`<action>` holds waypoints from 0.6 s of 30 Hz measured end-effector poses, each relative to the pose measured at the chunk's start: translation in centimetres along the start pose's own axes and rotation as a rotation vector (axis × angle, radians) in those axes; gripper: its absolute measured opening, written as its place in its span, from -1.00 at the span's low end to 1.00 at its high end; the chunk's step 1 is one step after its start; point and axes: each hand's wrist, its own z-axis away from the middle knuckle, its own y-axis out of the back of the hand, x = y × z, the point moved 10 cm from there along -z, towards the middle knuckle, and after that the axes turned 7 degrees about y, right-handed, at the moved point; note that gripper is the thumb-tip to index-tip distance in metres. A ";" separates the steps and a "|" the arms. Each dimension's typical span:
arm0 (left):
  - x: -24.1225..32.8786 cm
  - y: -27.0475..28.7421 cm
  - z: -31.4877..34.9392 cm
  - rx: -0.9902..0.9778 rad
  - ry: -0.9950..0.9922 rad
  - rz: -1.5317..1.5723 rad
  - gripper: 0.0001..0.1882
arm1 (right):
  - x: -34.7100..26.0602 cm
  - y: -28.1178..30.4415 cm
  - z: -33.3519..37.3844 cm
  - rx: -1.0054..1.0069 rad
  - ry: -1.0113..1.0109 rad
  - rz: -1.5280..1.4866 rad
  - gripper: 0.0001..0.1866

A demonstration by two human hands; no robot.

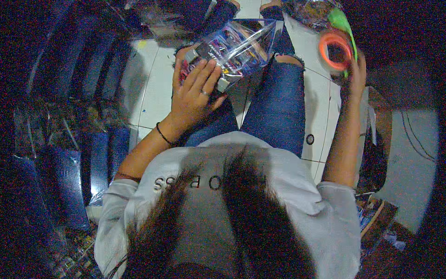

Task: The person sits on the floor and wraps several toy boxes in clear plastic film. They use a handheld tape dispenser to apply tape to seal the plastic around each box, then place the wrapped items aside and pick up the next one.

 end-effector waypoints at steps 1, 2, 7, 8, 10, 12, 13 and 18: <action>0.0 -0.3 -0.1 -0.025 0.006 -0.032 -0.29 | -3.1 -4.5 -0.1 -0.124 0.057 0.017 -0.52; -0.1 -0.2 -0.1 -0.012 0.008 -0.046 -0.28 | -6.3 -10.0 0.0 -0.312 0.177 -0.010 -0.45; -0.6 0.3 0.1 -0.003 0.043 -0.006 -0.25 | -14.2 -30.0 3.0 -0.844 0.330 0.513 -0.64; -0.6 0.4 0.0 0.004 0.043 0.001 -0.25 | -14.8 -31.9 3.6 -0.890 0.246 0.563 -0.60; -0.9 0.6 0.0 0.019 0.064 0.028 -0.26 | -15.3 -35.6 4.4 -1.075 0.245 0.889 -0.58; -1.5 0.7 -0.1 0.028 0.094 0.057 -0.26 | -14.4 -38.4 4.6 -1.227 0.264 1.136 -0.56; -1.4 0.6 -0.1 0.029 0.081 0.080 -0.25 | -13.6 -39.6 4.3 -1.301 0.285 1.214 -0.56; -1.3 -0.2 0.3 -0.014 0.061 0.116 -0.25 | -8.5 -44.5 3.9 -1.668 0.165 1.199 -0.59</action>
